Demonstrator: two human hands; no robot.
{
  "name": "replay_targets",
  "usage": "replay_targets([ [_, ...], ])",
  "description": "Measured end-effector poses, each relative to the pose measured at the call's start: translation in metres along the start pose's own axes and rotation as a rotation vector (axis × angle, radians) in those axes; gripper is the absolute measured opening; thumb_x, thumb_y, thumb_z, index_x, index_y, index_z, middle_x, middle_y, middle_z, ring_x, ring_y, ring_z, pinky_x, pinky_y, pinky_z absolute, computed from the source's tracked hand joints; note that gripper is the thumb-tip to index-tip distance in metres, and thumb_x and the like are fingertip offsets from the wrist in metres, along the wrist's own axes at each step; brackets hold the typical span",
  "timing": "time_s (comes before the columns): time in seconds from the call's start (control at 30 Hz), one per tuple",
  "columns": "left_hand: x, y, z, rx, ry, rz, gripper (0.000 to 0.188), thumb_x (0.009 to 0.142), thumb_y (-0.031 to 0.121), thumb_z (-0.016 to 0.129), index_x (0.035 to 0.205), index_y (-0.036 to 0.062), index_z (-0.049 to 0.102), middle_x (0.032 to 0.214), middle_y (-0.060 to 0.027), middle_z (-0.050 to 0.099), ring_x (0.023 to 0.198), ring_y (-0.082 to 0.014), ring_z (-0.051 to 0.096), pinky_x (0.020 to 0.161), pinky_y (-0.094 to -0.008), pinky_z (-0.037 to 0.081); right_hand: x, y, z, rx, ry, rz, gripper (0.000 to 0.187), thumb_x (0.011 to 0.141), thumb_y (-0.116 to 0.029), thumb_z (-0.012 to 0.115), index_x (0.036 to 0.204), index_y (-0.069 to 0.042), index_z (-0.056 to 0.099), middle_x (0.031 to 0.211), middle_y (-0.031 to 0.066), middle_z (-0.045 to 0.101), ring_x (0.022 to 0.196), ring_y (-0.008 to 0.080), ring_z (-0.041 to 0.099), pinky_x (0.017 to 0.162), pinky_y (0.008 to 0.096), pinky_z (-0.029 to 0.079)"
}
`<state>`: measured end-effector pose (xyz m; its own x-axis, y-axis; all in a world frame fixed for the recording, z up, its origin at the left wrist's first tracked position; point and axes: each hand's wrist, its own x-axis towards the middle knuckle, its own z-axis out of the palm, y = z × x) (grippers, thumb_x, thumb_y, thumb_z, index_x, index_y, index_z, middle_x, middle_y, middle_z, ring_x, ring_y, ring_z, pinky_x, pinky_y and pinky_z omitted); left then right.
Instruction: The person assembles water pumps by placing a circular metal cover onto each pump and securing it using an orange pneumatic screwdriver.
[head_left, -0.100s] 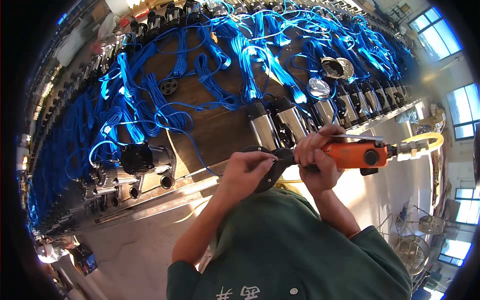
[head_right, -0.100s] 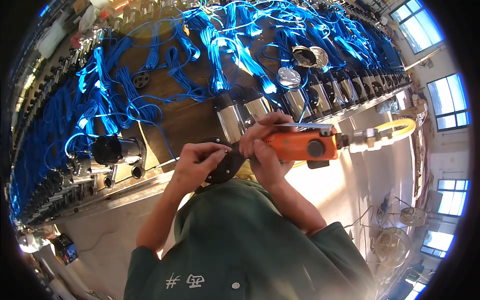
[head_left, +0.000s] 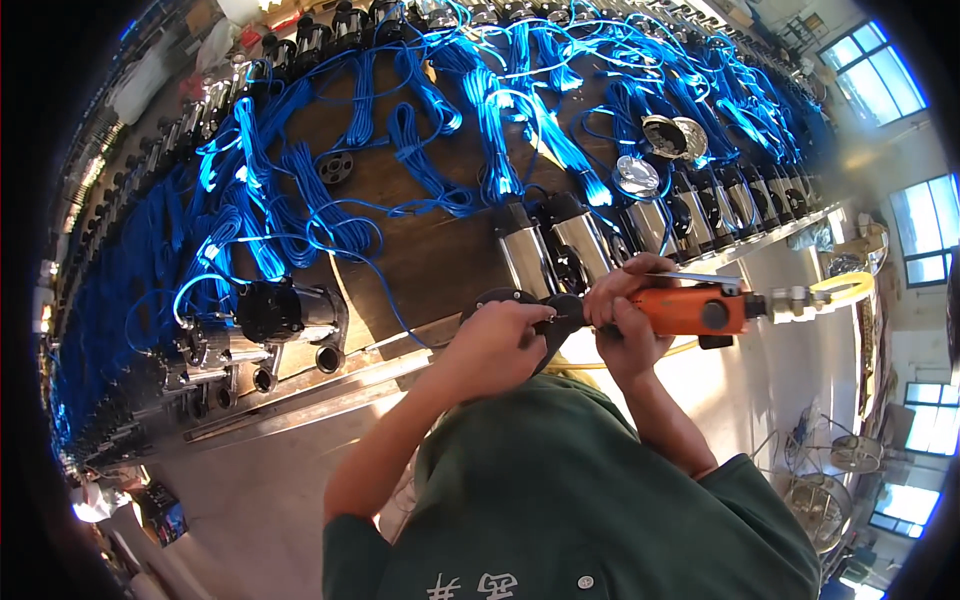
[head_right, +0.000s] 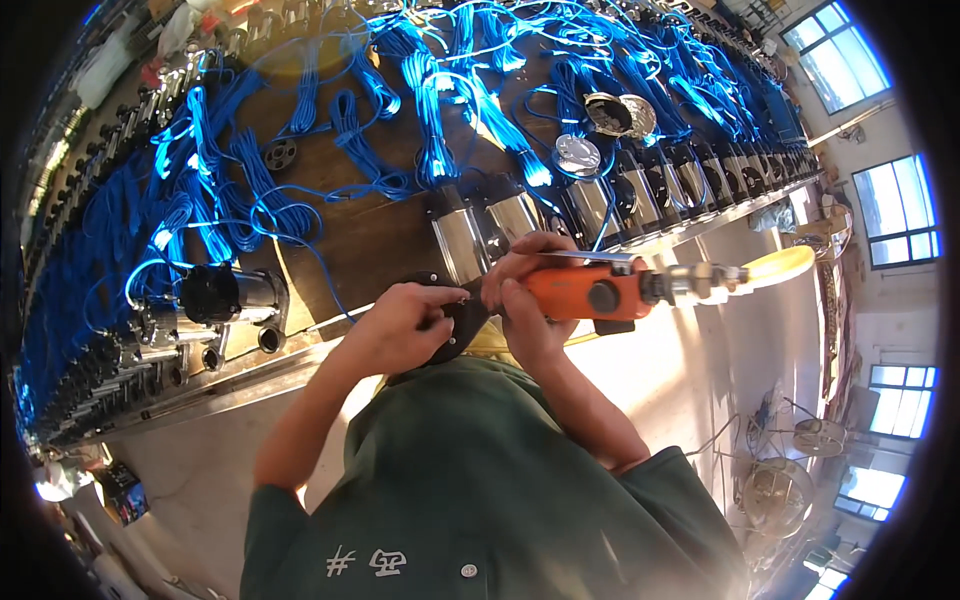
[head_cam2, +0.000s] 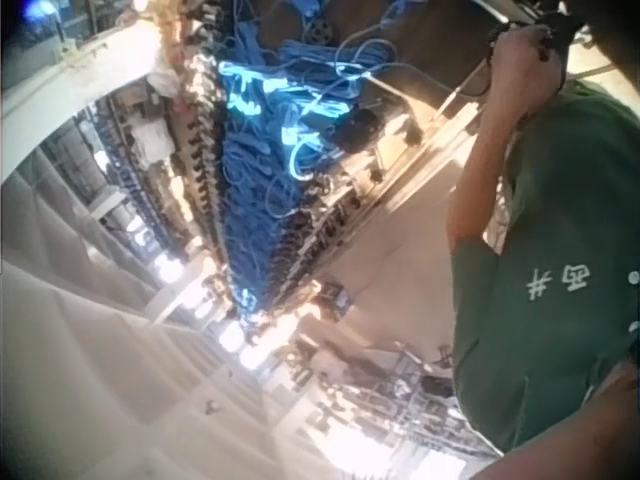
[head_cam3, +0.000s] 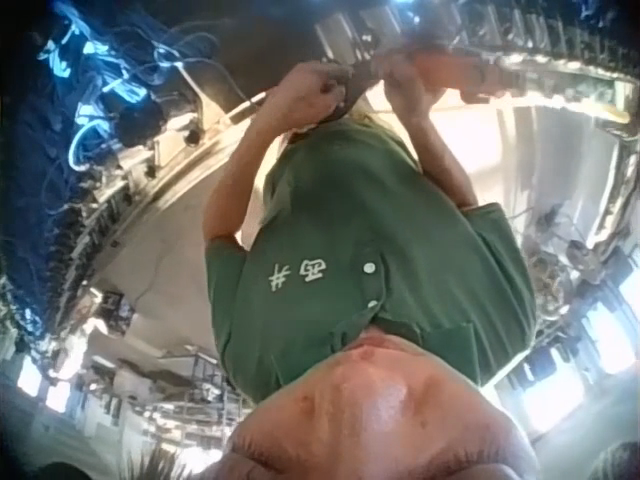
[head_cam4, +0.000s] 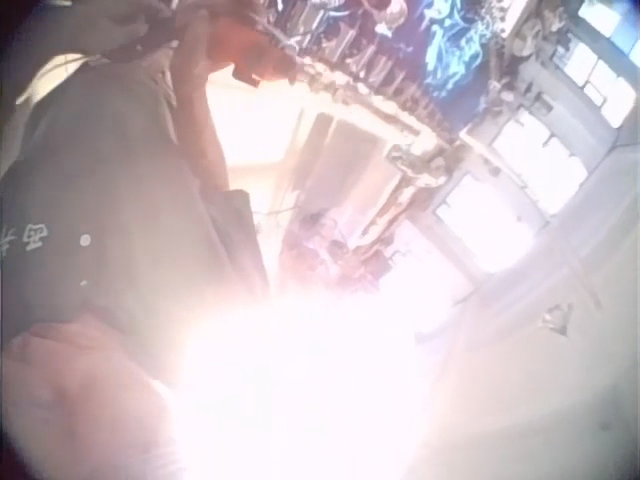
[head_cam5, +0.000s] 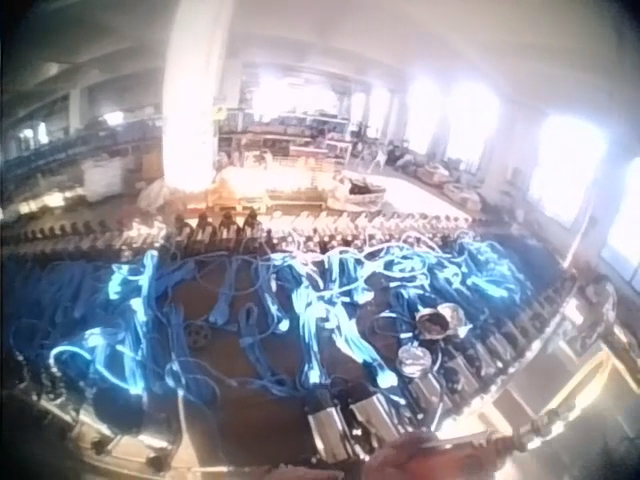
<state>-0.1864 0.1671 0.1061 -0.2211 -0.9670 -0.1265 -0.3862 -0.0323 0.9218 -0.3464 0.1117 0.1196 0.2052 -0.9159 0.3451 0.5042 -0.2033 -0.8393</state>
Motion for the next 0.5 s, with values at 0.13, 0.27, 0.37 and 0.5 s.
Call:
replay_targets([
  [0.13, 0.019, -0.014, -0.002, 0.052, -0.124, -0.051, 0.036, 0.077, 0.006, 0.06, 0.112, 0.0008, 0.065, 0.068, -0.0184, 0.061, 0.062, -0.026, 0.06, 0.064, -0.035, 0.049, -0.007, 0.016, -0.009, -0.117, -0.029, 0.054, 0.034, 0.078, 0.002, 0.052, 0.11, 0.001, 0.04, 0.067, 0.0065, 0.049, 0.056, 0.0154, 0.049, 0.057, 0.0298, 0.046],
  [0.27, 0.006, -0.026, 0.003, 0.013, 0.044, -0.012, 0.035, 0.076, 0.011, 0.064, 0.11, 0.0025, 0.063, 0.067, -0.0156, 0.06, 0.059, -0.027, 0.059, 0.06, -0.0352, 0.047, -0.012, 0.027, -0.014, -0.145, -0.095, 0.074, 0.028, 0.079, 0.004, 0.054, 0.106, 0.002, 0.045, 0.079, 0.0074, 0.053, 0.063, 0.0143, 0.055, 0.062, 0.0275, 0.047],
  [0.37, -0.012, -0.007, -0.007, 0.086, 0.191, -0.135, 0.041, 0.074, 0.016, 0.07, 0.113, 0.0058, 0.06, 0.067, -0.013, 0.06, 0.058, -0.0278, 0.058, 0.058, -0.0363, 0.046, -0.012, 0.022, -0.012, -0.207, -0.193, 0.153, 0.022, 0.08, 0.003, 0.056, 0.1, 0.001, 0.049, 0.087, 0.0074, 0.055, 0.069, 0.0129, 0.057, 0.065, 0.0258, 0.047],
  [0.5, -0.029, -0.008, -0.012, 0.194, 0.289, -0.172, 0.06, 0.068, 0.025, 0.08, 0.12, 0.0112, 0.055, 0.062, -0.0112, 0.057, 0.059, -0.03, 0.06, 0.058, -0.0389, 0.046, -0.011, 0.026, -0.01, -0.568, -0.346, 0.068, 0.029, 0.08, 0.006, 0.054, 0.104, -0.002, 0.041, 0.073, 0.0082, 0.051, 0.063, 0.0151, 0.054, 0.061, 0.029, 0.048],
])
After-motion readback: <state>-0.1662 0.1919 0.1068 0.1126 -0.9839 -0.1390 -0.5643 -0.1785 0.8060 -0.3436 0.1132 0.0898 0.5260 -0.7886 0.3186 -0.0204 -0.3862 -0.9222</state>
